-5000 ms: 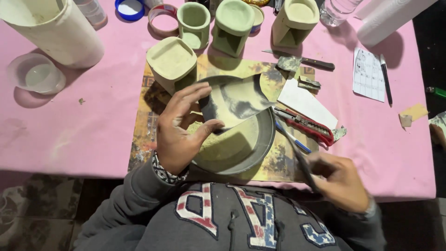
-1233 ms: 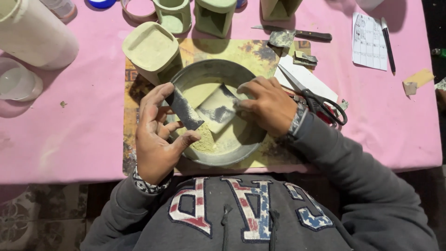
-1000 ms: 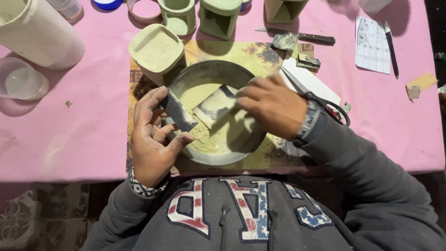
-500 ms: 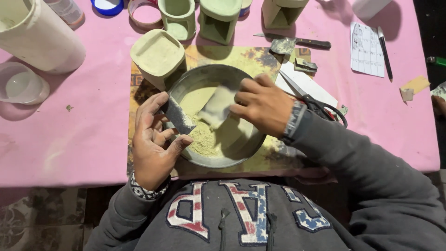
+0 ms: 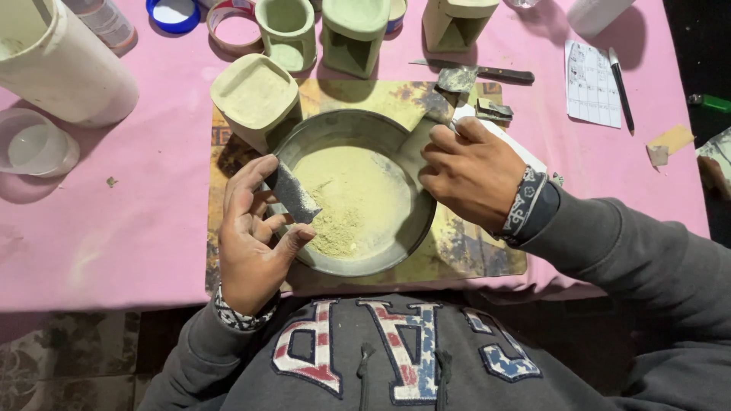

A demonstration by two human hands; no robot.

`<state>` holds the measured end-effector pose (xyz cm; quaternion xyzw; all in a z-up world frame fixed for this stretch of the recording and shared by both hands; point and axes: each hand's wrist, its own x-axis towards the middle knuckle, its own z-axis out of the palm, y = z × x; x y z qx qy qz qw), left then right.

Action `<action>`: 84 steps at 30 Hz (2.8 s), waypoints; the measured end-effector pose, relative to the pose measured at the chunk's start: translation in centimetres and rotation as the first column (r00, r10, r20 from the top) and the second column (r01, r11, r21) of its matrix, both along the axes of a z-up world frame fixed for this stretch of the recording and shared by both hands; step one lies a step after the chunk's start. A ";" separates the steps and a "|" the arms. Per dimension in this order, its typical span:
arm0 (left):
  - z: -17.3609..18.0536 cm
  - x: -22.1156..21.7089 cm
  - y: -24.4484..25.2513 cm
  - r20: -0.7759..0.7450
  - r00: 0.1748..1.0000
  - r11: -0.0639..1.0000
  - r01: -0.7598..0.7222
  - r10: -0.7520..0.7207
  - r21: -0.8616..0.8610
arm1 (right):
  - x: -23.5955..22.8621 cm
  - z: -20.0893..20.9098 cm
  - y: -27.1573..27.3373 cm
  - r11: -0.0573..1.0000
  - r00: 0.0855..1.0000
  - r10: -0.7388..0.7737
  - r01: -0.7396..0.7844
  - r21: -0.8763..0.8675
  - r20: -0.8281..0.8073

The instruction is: Sanding and cleaning a small ceramic candle holder.

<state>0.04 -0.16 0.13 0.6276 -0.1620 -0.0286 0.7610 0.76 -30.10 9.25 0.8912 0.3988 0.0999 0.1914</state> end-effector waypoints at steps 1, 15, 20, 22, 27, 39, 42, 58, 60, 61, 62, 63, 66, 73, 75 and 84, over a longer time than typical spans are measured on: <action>0.0 0.0 0.0 0.000 1.000 1.000 0.001 -0.001 0.001 | -0.1 0.0 0.1 1.000 1.000 -0.001 0.001 0.001 0.000; -0.2 0.8 0.5 -0.016 1.000 1.000 -0.006 0.005 -0.006 | 0.7 -3.8 -18.4 0.689 0.922 -0.381 0.331 0.645 -0.066; -0.3 1.3 -0.3 -0.021 1.000 0.999 0.019 -0.018 0.045 | 1.7 -9.7 -23.7 0.507 0.785 -0.596 0.532 0.678 -0.169; 0.2 1.4 -1.0 -0.042 0.999 0.999 0.021 -0.019 0.049 | 1.9 -9.9 -22.7 0.486 0.759 -0.617 0.575 0.658 -0.208; 0.9 1.8 -2.3 0.368 0.923 0.914 -0.045 -0.117 0.404 | 0.2 -4.1 -10.4 0.395 0.847 -0.358 0.519 0.758 -0.393; 2.9 0.7 -4.8 0.251 0.965 0.912 -0.172 0.080 0.373 | -0.6 -6.0 2.7 0.069 0.428 0.390 0.869 0.490 -0.815; 2.4 0.5 -4.8 0.278 0.956 0.907 -0.201 0.098 0.369 | -0.8 -5.7 2.4 0.194 0.529 0.285 0.785 0.589 -0.799; 0.9 -0.2 -5.7 -0.077 0.997 0.975 0.006 0.011 0.223 | 1.4 -5.2 3.2 0.062 0.414 0.564 0.842 0.537 -0.715; 1.9 0.0 -5.1 0.344 0.939 0.856 -0.191 0.017 0.480 | 1.9 -6.0 2.6 0.079 0.404 0.593 0.832 0.550 -0.697; 1.7 0.4 -4.2 0.345 0.938 0.856 -0.193 0.017 0.480 | 2.0 -6.2 2.3 0.079 0.404 0.594 0.831 0.551 -0.696; 1.5 0.8 -3.5 0.413 0.911 0.830 -0.232 0.002 0.507 | 2.1 -6.4 2.1 0.037 0.387 0.648 0.844 0.536 -0.656; 1.4 1.3 -2.7 0.479 0.878 0.803 -0.271 -0.020 0.530 | 2.2 -6.6 1.7 -0.005 0.374 0.698 0.855 0.518 -0.610; 4.1 2.6 -0.2 0.509 0.857 0.727 -0.400 0.081 0.558 | 2.0 -6.6 1.5 -0.106 0.375 0.783 0.867 0.487 -0.497; 4.4 2.4 -3.6 0.349 0.937 0.860 -0.164 -0.018 0.484 | 1.0 -6.7 1.9 -0.068 0.396 0.642 0.882 0.466 -0.657; 4.9 2.0 -5.3 0.273 0.962 0.893 -0.099 -0.027 0.439 | 0.6 -7.1 1.7 -0.019 0.525 0.546 0.787 0.617 -0.653; 4.6 1.5 -5.8 0.331 0.943 0.899 -0.138 -0.009 0.417 | 0.3 -5.5 2.3 0.010 0.530 0.471 0.797 0.604 -0.706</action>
